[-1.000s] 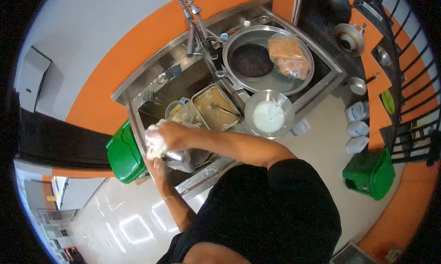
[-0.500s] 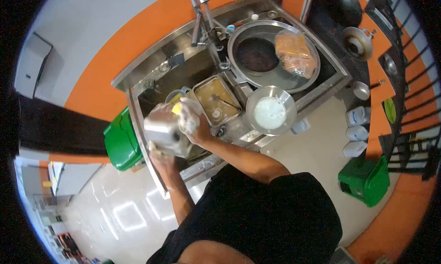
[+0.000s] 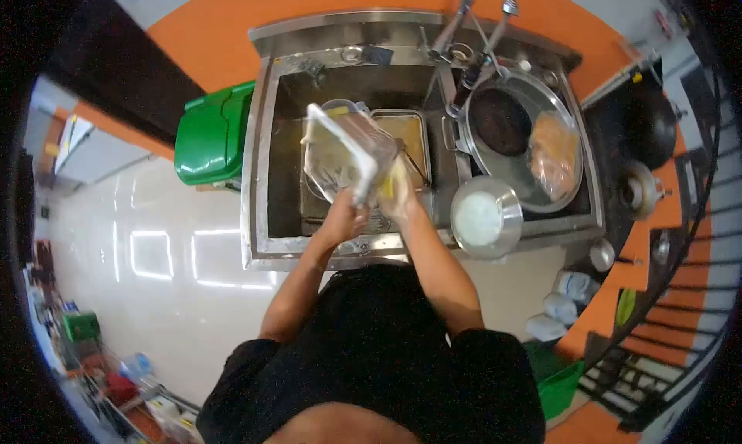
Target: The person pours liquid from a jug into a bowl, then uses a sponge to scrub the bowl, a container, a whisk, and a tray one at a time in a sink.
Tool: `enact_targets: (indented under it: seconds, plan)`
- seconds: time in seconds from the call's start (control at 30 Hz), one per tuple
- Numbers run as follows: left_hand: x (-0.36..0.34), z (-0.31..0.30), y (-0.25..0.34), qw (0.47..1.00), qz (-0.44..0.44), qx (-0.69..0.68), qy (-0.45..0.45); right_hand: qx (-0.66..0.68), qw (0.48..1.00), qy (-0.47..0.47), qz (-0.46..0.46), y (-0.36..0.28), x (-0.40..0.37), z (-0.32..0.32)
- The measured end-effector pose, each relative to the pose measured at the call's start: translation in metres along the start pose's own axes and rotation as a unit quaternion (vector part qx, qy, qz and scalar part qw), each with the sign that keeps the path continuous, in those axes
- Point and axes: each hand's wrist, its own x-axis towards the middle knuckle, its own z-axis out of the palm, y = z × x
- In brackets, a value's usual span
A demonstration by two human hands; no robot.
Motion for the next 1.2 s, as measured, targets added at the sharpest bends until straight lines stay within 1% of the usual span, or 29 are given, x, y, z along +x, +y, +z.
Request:
enact_targets:
  seconds: [0.03,0.07,0.13,0.17,0.2,0.23,0.27,0.3,0.33,0.37,0.4,0.43,0.5,0.53,0.6,0.63,0.7,0.73,0.83,0.87,0.9,0.97,1.0,1.03,1.07,1.1,1.13,1.17,1.2]
  plan:
    - [0.004,-0.005,0.000,0.997,-0.042,0.053,-0.043,-0.032,0.998,-0.049,0.028,-0.001,-0.010,-0.011]
    - [0.010,-0.008,-0.008,0.993,-0.017,0.094,-0.063,-0.026,0.997,-0.051,0.058,-0.001,-0.013,-0.011]
    - [0.011,-0.010,-0.015,0.994,0.006,0.099,-0.044,-0.024,0.998,-0.020,0.062,0.002,-0.011,-0.009]
    - [0.012,-0.010,-0.017,0.994,0.017,0.101,-0.034,-0.033,0.998,0.012,0.048,0.004,-0.007,-0.011]
    - [0.016,-0.009,-0.047,0.984,-0.030,0.165,-0.066,-0.042,0.998,0.043,0.033,0.006,-0.003,-0.014]
    - [0.022,-0.007,-0.102,0.965,-0.077,0.229,-0.099,-0.063,0.997,0.041,-0.030,-0.012,-0.017,-0.032]
    - [0.025,-0.007,-0.139,0.940,-0.123,0.291,-0.131,-0.085,0.991,0.039,-0.092,-0.039,-0.038,-0.056]
    - [0.024,-0.008,-0.150,0.922,-0.140,0.337,-0.127,-0.042,0.993,0.004,-0.109,-0.054,-0.048,-0.068]
    - [0.018,-0.012,-0.165,0.918,-0.115,0.359,-0.125,-0.195,0.957,0.116,-0.182,-0.067,-0.062,-0.078]
    - [0.018,-0.015,-0.179,0.906,-0.132,0.374,-0.148,-0.341,0.880,0.223,-0.245,-0.078,-0.077,-0.086]
    - [0.018,-0.015,-0.194,0.893,-0.149,0.388,-0.172,-0.473,0.766,0.321,-0.295,-0.088,-0.091,-0.095]
    - [0.017,-0.014,-0.210,0.889,-0.145,0.397,-0.175,-0.578,0.680,0.333,-0.304,-0.097,-0.104,-0.108]
    - [0.019,-0.013,-0.231,0.882,-0.138,0.414,-0.180,-0.758,0.474,0.334,-0.298,-0.109,-0.123,-0.126]
    - [0.018,-0.015,-0.235,0.883,-0.116,0.420,-0.172,-0.749,0.494,0.345,-0.275,-0.108,-0.130,-0.131]
    - [0.028,-0.021,-0.251,0.859,-0.160,0.428,-0.230,-0.725,0.535,0.367,-0.230,-0.104,-0.137,-0.134]
    - [0.032,-0.021,-0.259,0.845,-0.182,0.431,-0.258,-0.747,0.517,0.361,-0.209,-0.103,-0.138,-0.141]
    - [0.035,-0.025,-0.253,0.850,-0.062,0.491,-0.180,-0.789,0.481,0.342,-0.167,-0.105,-0.135,-0.153]
    - [0.037,-0.026,-0.247,0.845,-0.004,0.517,-0.137,-0.784,0.490,0.349,-0.150,-0.105,-0.130,-0.155]
    - [0.040,-0.010,-0.229,0.846,0.081,0.470,-0.240,-0.782,0.550,0.292,0.004,-0.102,-0.140,-0.191]
    - [0.034,0.003,-0.243,0.819,0.122,0.473,-0.300,-0.781,0.521,0.321,0.130,-0.105,-0.128,-0.157]
    - [0.033,0.015,-0.247,0.819,0.045,0.433,-0.375,-0.794,0.503,0.307,0.152,-0.103,-0.124,-0.155]
    - [0.036,0.045,-0.254,0.786,-0.107,0.337,-0.506,-0.818,0.463,0.281,0.193,-0.102,-0.117,-0.162]
    - [0.032,0.055,-0.270,0.778,-0.069,0.361,-0.510,-0.858,0.406,0.277,0.151,-0.097,-0.117,-0.171]
    - [0.023,0.062,-0.291,0.768,-0.030,0.382,-0.514,-0.862,0.398,0.280,0.141,-0.099,-0.118,-0.179]
    - [0.011,0.069,-0.313,0.757,0.008,0.400,-0.517,-0.866,0.389,0.283,0.134,-0.103,-0.115,-0.169]
    - [0.001,0.077,-0.335,0.770,-0.007,0.385,-0.509,-0.870,0.380,0.286,0.125,-0.106,-0.113,-0.166]
    - [-0.005,0.086,-0.357,0.783,-0.023,0.371,-0.498,-0.875,0.393,0.279,0.047,-0.108,-0.113,-0.169]
    - [-0.005,0.092,-0.368,0.796,-0.039,0.358,-0.487,-0.872,0.387,0.287,0.088,-0.111,-0.109,-0.164]
    - [0.000,0.097,-0.368,0.767,-0.082,0.329,-0.545,-0.866,0.383,0.296,0.128,-0.111,-0.105,-0.152]
